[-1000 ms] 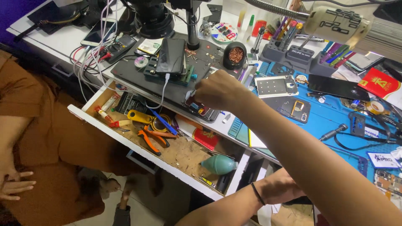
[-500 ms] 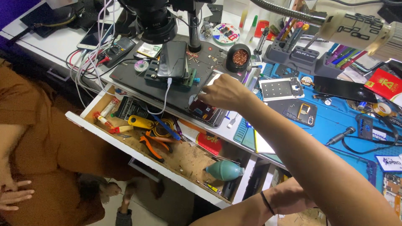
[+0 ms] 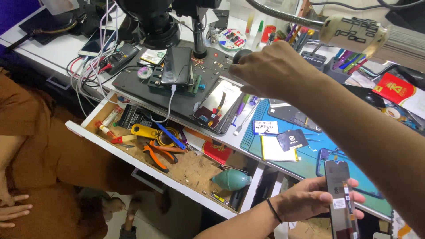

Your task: Repairing a mobile phone by cleaning the screen and preparing components for assembly

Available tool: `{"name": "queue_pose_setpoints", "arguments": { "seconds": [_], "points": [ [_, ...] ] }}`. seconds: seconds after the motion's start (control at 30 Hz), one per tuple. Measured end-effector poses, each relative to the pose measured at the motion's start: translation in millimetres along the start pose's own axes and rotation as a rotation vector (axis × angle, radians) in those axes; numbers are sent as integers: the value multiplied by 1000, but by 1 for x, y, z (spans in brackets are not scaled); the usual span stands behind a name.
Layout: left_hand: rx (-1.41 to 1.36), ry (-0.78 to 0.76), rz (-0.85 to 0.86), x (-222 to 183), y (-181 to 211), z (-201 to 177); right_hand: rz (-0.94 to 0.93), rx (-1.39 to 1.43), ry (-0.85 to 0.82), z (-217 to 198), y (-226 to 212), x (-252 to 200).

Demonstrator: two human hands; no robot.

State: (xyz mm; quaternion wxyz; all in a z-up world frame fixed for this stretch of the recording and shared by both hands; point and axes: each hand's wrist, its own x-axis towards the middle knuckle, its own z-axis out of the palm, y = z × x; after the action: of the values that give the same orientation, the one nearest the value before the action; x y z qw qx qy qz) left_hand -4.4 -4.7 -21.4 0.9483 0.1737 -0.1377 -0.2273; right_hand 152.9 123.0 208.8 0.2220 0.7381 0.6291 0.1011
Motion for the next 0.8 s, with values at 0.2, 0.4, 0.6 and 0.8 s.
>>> {"name": "queue_pose_setpoints", "arguments": {
  "seconds": [0.2,0.4,0.6,0.8],
  "points": [
    [14,33,30,-3,7,9,185,11,-184,-45,-3,-125],
    [-24,-25,132,4,10,13,605,392,166,7,-5,-313],
    [44,11,129,12,10,23,1475,578,-355,33,-27,-422],
    [98,30,150,17,5,11,1541,769,-535,128,-85,-428]
  ]
}}
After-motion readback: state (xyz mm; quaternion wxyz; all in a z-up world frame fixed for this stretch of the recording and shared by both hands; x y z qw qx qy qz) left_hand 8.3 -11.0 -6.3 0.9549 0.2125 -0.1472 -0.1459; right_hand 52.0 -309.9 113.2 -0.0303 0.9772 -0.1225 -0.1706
